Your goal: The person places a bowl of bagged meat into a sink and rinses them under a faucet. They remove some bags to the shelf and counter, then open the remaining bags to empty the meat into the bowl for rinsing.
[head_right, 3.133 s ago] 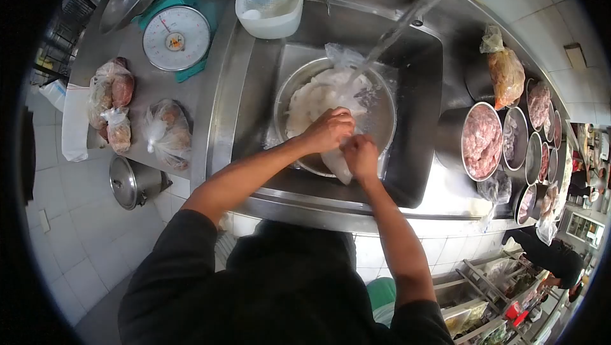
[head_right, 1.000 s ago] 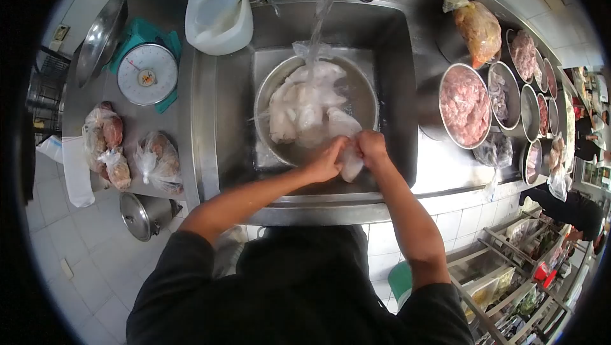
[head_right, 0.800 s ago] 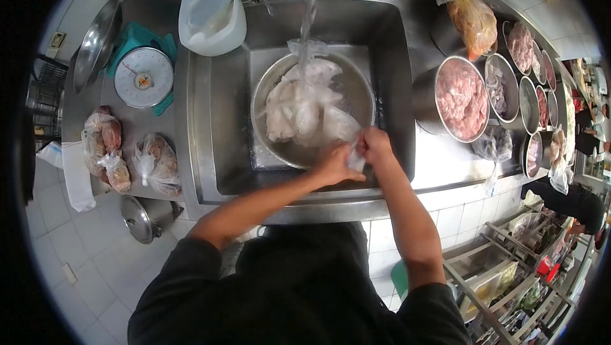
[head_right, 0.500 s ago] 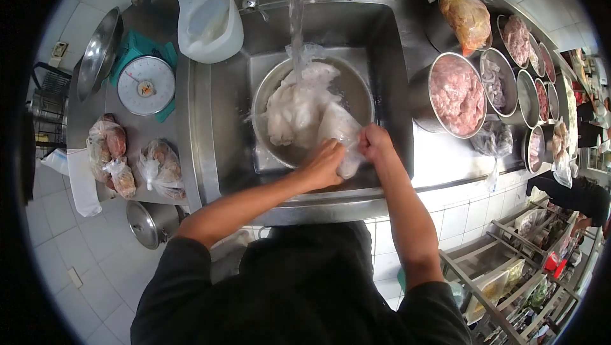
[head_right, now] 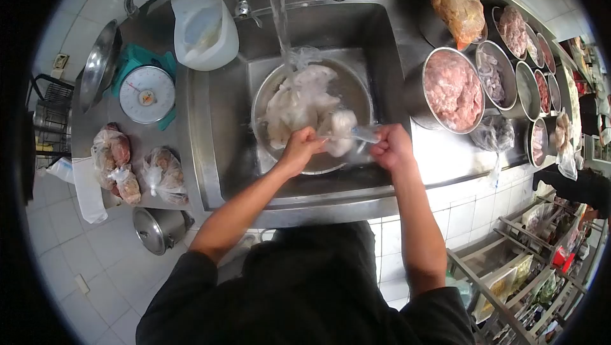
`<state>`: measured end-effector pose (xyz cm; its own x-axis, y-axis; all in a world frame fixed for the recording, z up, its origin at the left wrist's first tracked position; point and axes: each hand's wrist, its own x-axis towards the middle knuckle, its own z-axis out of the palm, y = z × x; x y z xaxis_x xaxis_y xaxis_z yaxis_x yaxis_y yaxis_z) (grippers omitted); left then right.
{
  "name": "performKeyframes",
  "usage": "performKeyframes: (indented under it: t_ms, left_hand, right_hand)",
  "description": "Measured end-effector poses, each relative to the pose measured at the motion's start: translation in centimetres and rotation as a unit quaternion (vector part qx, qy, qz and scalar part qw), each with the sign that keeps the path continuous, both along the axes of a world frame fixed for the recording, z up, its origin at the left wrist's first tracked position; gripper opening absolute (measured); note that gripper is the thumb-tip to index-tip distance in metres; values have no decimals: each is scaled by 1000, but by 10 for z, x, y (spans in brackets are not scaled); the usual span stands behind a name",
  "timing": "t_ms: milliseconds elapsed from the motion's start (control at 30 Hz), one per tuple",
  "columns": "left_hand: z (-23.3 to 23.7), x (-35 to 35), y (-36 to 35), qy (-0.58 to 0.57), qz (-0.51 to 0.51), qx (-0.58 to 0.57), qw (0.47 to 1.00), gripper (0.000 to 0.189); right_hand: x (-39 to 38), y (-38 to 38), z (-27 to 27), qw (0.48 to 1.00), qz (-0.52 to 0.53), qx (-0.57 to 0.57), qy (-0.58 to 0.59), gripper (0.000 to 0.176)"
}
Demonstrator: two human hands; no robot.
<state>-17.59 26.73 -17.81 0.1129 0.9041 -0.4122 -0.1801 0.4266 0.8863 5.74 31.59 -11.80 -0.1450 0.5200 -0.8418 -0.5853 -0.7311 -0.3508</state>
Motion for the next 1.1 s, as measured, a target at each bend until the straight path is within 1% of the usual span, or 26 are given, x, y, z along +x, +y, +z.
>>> performKeyframes:
  t_ms: [100,133,167,200,233,267,333,367,400,433,467,500,567,600,633,667,700,733,767,833,867,967,1000,1033,1100]
  left_hand:
    - [22,15,10,-161,58,-116,978,13]
    - [19,17,16,-174,85,-158,968,14]
    - [11,16,18,-176,96,-183,962,15]
    - [-7,12,19,-177,109,-206,956,16]
    - [-8,8,23,-177,123,-228,950,18]
    - [-9,7,21,-133,121,-239,954,20]
    - [-6,8,19,-13,71,-193,978,24]
    - [-5,8,14,48,45,-173,983,26]
    - [-22,10,7,180,26,-61,981,32]
    - [-16,9,6,201,13,-33,979,31]
    - [-10,7,6,223,0,-4,975,30]
    - [3,4,6,245,-11,25,969,28]
    - [28,7,8,212,-25,32,977,30]
    - [37,11,9,194,-28,40,980,30]
    - [50,13,12,176,-32,48,983,31]
    - [62,12,14,184,-39,41,981,30]
    - [68,10,13,150,-21,30,988,29]
    - [72,9,13,117,-3,21,993,28]
    - [77,7,13,84,14,11,996,27]
    - [97,-2,8,81,1,30,996,24]
    - [107,-7,6,78,-8,41,996,23]
    - [125,-22,-5,-11,47,42,998,23]
    - [119,-32,-8,-11,44,41,998,19]
    - [118,-38,-10,-30,55,41,997,17]
    - [104,-43,-10,0,74,-6,997,32]
  right_hand:
    - [-12,16,18,999,-23,39,-10,14]
    - [-22,26,19,998,-46,51,-2,13]
    - [-23,36,0,993,-14,102,60,11]
    - [-36,44,-3,997,-24,77,15,12]
    - [-49,49,-7,998,-34,52,-28,13]
    - [-50,46,-17,998,-16,48,-23,12]
    - [-53,47,-27,999,23,43,-17,11]
    - [-47,43,-30,996,46,59,-41,10]
    - [-45,36,-17,993,70,73,-65,9]
    - [-43,31,-9,987,97,89,-88,9]
    - [-36,28,-13,975,155,90,-135,11]
    - [-34,26,-12,963,185,109,-166,21]
    - [-30,17,-8,932,240,144,-230,42]
    - [-28,11,-15,925,280,138,-219,75]
    - [-33,4,-11,912,309,162,-215,79]
    - [-42,-4,-7,899,336,184,-211,82]
    - [-50,-15,-4,885,363,204,-206,86]
    - [-58,-24,-15,836,384,275,-280,78]
    - [-67,-32,-25,787,381,336,-350,72]
    - [-85,-44,-38,667,357,444,-480,60]
    - [-89,-47,-41,647,322,429,-542,46]
    - [-101,-52,18,691,215,392,-567,43]
    - [-98,-55,16,666,186,405,-598,47]
    - [-96,-57,16,682,157,400,-592,48]
    - [-94,-61,18,706,87,386,-588,51]
